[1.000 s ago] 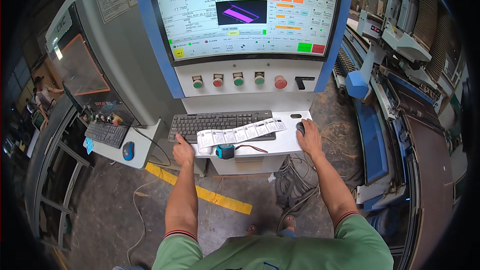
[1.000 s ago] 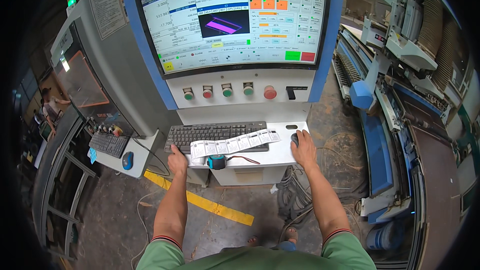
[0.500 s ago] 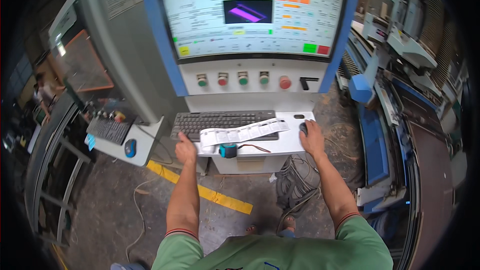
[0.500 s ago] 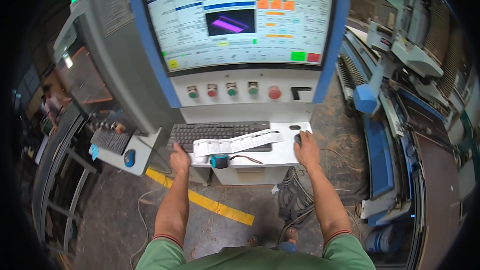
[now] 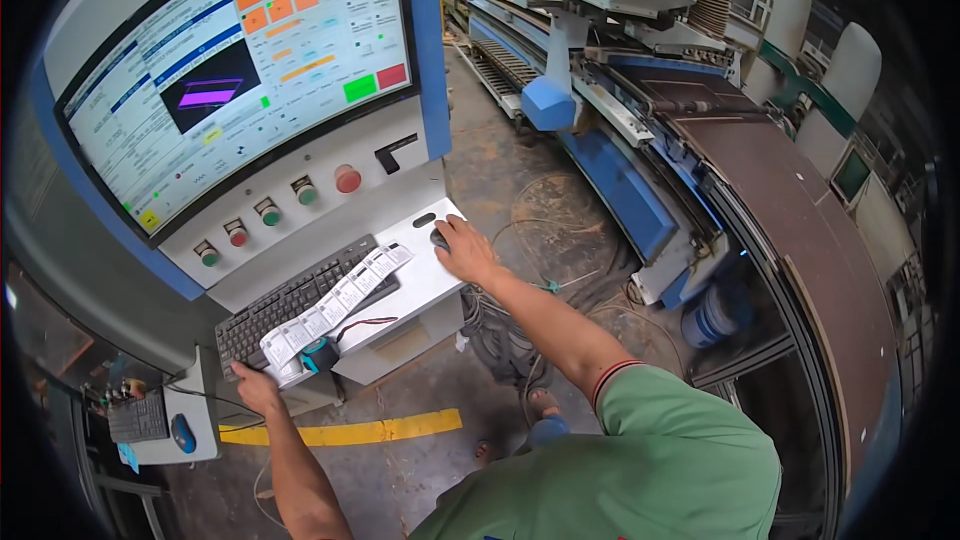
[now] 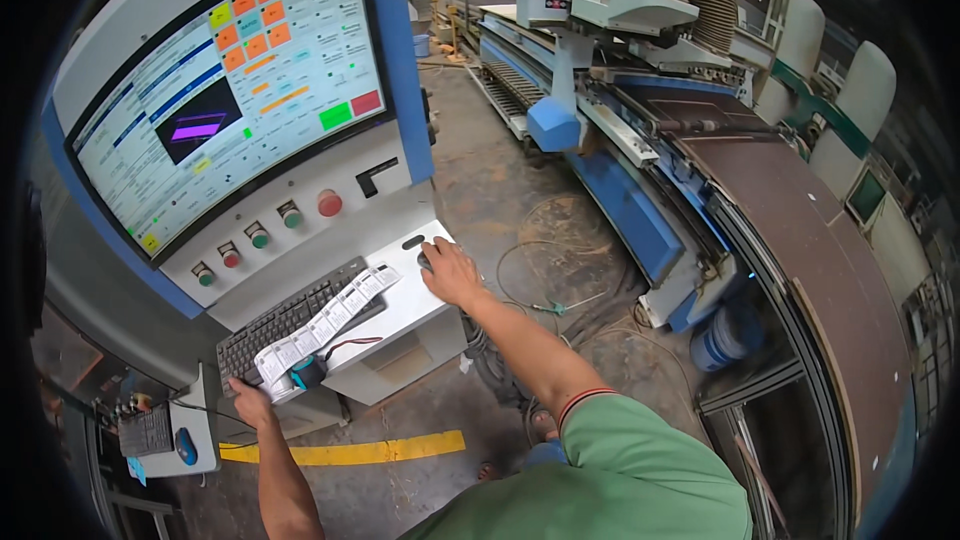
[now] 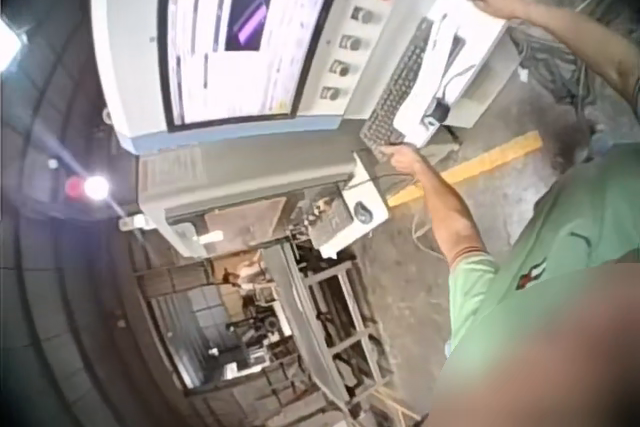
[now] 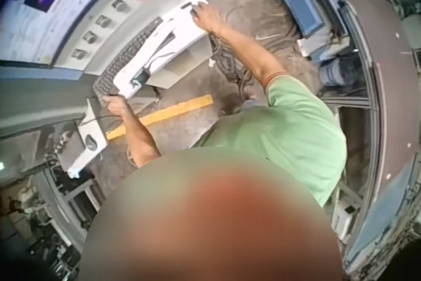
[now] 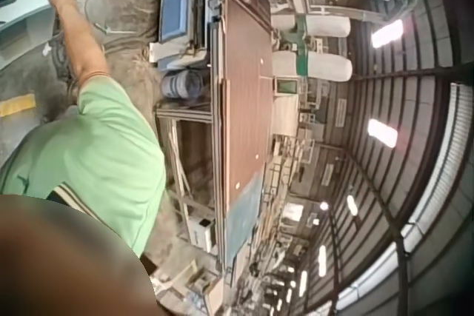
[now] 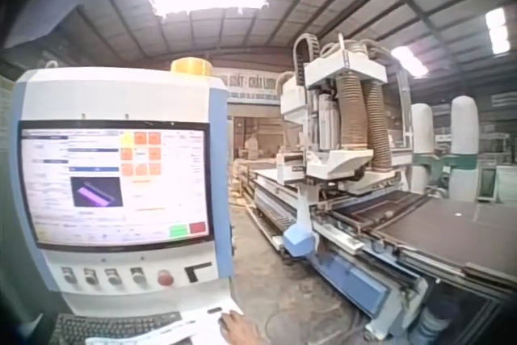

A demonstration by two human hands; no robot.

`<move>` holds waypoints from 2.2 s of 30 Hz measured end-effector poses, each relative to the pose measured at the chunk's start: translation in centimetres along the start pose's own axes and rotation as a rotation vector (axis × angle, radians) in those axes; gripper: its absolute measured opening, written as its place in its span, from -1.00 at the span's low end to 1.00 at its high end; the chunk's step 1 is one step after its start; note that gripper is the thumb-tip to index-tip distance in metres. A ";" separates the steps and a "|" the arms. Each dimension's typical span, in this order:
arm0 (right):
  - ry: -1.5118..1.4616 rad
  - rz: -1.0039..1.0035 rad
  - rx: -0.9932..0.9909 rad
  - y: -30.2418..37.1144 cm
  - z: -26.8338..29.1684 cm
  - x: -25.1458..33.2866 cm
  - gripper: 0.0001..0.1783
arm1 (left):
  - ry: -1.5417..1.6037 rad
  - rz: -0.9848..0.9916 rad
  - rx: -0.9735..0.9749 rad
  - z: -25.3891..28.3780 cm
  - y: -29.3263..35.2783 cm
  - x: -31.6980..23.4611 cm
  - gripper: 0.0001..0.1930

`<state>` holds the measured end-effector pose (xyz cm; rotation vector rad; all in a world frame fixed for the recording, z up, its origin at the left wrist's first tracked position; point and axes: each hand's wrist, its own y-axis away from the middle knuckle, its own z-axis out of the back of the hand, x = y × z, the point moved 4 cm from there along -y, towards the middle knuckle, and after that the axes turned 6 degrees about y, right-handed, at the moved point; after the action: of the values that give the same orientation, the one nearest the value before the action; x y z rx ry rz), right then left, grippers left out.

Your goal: Operating a computerized industrial machine, including using the control console and managing material on the machine bed.

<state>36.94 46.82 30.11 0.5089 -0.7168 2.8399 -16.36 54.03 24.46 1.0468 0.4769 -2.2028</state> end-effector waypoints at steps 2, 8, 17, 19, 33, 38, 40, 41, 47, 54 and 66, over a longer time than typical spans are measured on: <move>-0.015 0.033 -0.047 -0.1 0.4 -0.1 -0.43 | 0.018 -0.005 0.004 0.2 0.4 -0.5 0.02; -0.013 0.015 -0.007 0.0 0.4 0.1 -0.40 | 0.014 0.013 -0.015 0.4 0.3 -0.2 0.03; -0.011 0.003 0.019 -0.2 0.1 -0.1 -0.38 | -0.011 0.026 0.004 0.3 0.2 -0.3 0.06; -0.013 0.004 0.020 -0.4 0.0 -0.1 -0.38 | -0.006 0.021 0.002 0.3 0.3 -0.4 0.04; -0.013 0.016 -0.005 -0.6 0.2 -0.1 -0.42 | 0.001 0.029 0.002 0.5 0.8 -0.7 0.01; -0.015 0.028 -0.023 -0.6 0.1 -0.3 -0.42 | 0.001 0.042 -0.005 0.5 0.9 -0.9 0.00; -0.014 0.033 -0.021 -0.6 0.1 -0.3 -0.42 | 0.003 0.037 -0.001 0.5 1.0 -0.9 0.00; -0.013 0.038 -0.019 -0.7 0.2 -0.3 -0.42 | 0.005 0.032 0.002 0.4 1.0 -0.9 0.00; -0.010 0.043 -0.016 -0.9 0.1 -0.4 -0.41 | 0.007 0.021 -0.015 0.4 1.1 -0.9 0.01; -0.016 0.026 0.011 -1.1 0.2 -0.2 -0.41 | 0.000 0.011 -0.028 0.1 0.6 -0.4 0.01; -0.019 0.027 0.000 -1.3 0.5 -0.2 -0.41 | 0.005 0.036 -0.038 -0.3 0.4 -0.1 0.00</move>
<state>37.55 47.71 30.97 0.5314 -0.7325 2.8639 -15.87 53.97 24.33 1.0335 0.4968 -2.1520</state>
